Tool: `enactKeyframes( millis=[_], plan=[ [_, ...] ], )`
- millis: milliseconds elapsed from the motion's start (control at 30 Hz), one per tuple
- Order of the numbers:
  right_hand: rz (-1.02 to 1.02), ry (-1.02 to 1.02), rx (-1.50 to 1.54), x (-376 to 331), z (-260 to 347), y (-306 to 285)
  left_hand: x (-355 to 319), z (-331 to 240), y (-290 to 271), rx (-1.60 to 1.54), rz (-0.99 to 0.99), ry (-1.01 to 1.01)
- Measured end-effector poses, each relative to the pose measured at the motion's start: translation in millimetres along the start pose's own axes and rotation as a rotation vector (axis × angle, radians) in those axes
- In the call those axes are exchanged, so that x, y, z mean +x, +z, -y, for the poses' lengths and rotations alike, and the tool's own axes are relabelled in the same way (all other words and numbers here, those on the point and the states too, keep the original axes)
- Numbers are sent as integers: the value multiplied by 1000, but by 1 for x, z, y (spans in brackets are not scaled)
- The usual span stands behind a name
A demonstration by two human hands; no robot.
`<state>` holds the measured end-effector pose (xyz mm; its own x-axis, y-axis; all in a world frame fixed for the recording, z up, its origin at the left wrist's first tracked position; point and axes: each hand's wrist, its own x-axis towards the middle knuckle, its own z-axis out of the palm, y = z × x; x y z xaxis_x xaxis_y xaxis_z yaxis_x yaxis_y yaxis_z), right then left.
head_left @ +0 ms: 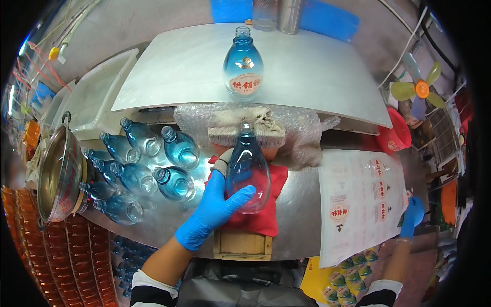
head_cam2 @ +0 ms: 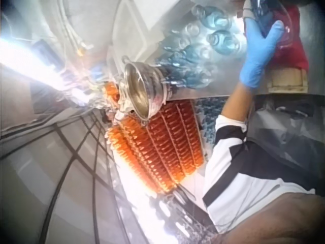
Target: The person applies round paper labels to the bodies of blue glass bottles. They retrieve bottles from a metal pot of water, place them on a red cloth, apply a label, and smooth it with a green tool. The labeled bottles are then set aside on the counter.
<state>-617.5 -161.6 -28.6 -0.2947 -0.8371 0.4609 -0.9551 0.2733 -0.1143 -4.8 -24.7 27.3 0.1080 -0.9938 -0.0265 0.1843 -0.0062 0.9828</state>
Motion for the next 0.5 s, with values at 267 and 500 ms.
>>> enactKeyframes(
  millis=[267, 500],
  plan=[
    [363, -752, 851, -83, 282, -132, 4, 8, -1, -133, 68, 53],
    [1310, -591, 1073, -90, 432, -160, 6, 10, -11, -342, 127, 37]
  ],
)
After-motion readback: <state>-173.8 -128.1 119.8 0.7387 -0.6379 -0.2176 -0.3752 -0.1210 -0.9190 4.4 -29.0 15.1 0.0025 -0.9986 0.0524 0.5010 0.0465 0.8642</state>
